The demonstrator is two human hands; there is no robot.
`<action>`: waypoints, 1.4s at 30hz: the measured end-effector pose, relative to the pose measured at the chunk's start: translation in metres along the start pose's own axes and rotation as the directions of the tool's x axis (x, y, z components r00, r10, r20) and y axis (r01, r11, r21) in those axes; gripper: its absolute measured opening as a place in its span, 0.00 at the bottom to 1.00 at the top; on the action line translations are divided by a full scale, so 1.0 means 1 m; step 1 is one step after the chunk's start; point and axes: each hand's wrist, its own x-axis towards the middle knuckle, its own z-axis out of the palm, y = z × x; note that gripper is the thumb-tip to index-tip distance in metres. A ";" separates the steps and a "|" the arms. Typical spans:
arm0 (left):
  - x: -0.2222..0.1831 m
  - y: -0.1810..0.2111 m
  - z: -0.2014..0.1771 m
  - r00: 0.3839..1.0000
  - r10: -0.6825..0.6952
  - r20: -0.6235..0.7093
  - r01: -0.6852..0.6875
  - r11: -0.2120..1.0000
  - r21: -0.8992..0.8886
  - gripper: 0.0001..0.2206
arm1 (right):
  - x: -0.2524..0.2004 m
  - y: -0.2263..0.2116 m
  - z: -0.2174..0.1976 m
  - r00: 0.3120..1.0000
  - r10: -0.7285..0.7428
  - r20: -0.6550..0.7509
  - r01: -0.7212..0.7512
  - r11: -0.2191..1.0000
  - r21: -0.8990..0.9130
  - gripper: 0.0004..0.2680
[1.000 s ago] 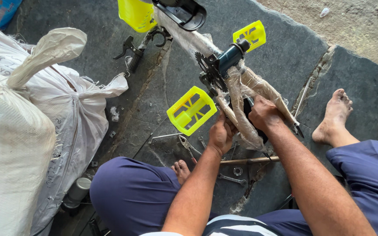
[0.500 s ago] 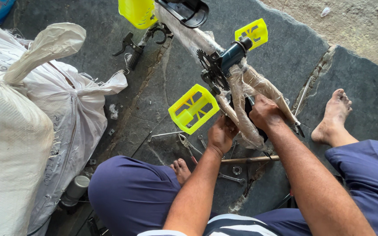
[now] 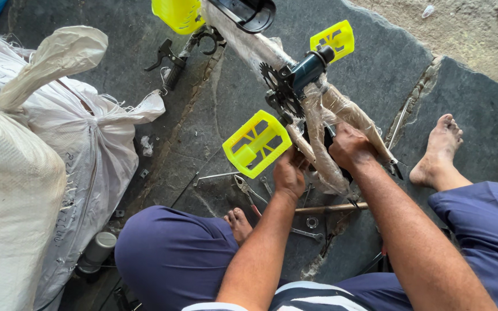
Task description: The person assembles a bicycle, attaching a pedal using a wrench and hammer, and securing parts of the frame and chain mechanism.
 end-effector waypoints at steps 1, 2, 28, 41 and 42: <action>0.005 0.000 -0.004 1.000 0.014 -0.002 -0.014 1.000 -0.006 0.10 | -0.001 0.000 0.000 1.000 0.000 0.001 0.000 1.000 -0.003 0.16; 0.010 -0.001 -0.006 1.000 0.021 0.013 -0.021 1.000 -0.007 0.11 | 0.000 -0.001 -0.001 1.000 -0.003 -0.001 0.003 1.000 -0.002 0.16; 0.054 0.012 -0.038 0.999 -0.028 -0.025 0.028 1.000 0.014 0.11 | 0.003 0.007 0.004 0.999 -0.025 -0.034 0.025 1.000 -0.006 0.15; 0.125 0.040 -0.033 0.867 0.376 -0.328 -0.306 0.919 0.247 0.11 | 0.004 0.012 0.008 0.996 -0.067 -0.062 0.066 0.998 -0.019 0.14; 0.124 0.048 -0.031 0.881 0.351 -0.316 -0.305 0.934 0.189 0.10 | 0.004 0.012 0.008 0.996 -0.069 -0.063 0.068 0.998 -0.018 0.14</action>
